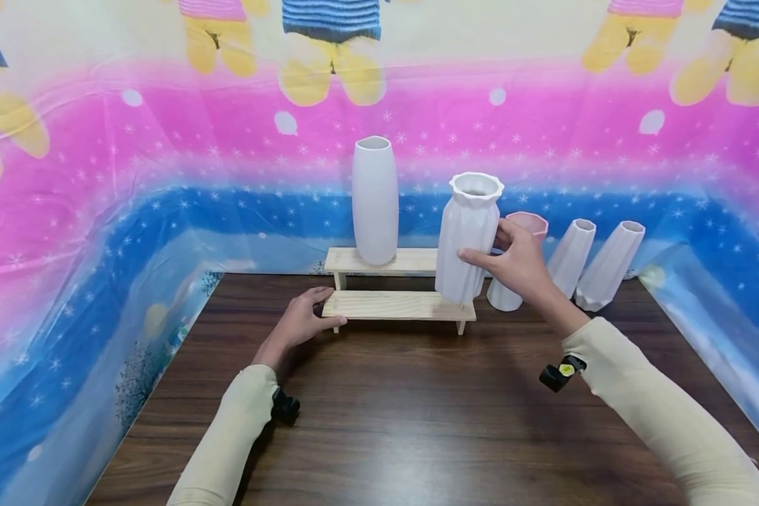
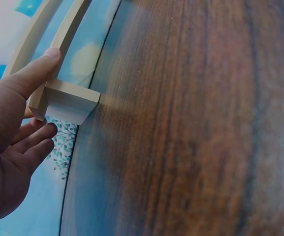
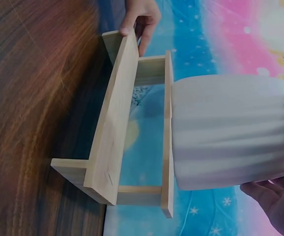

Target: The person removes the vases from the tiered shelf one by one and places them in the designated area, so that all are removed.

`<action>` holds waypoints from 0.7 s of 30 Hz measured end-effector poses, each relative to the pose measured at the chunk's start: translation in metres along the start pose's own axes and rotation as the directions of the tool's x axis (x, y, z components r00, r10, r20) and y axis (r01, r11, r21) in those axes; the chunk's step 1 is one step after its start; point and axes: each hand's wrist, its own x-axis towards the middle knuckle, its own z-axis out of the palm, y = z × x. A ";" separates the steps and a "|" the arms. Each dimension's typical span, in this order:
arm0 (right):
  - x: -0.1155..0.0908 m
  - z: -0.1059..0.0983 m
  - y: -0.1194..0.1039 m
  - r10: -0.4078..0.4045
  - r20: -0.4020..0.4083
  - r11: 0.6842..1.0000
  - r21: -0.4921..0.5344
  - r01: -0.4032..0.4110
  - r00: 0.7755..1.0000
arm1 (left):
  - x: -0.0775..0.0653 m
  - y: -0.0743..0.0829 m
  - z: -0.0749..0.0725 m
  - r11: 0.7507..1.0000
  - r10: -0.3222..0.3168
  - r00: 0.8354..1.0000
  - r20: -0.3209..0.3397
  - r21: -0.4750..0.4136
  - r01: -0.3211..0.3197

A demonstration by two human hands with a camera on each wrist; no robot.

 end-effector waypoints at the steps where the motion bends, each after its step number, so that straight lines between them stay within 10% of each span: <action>1: -0.002 -0.001 0.001 0.003 -0.007 1.000 -0.005 -0.003 1.000 | 0.000 0.000 0.000 1.000 0.000 1.000 0.001 0.001 0.000; 21: -0.036 -0.028 0.013 0.103 -0.062 0.994 -0.038 -0.106 0.993 | 0.000 0.000 0.000 1.000 0.004 1.000 -0.002 0.007 -0.004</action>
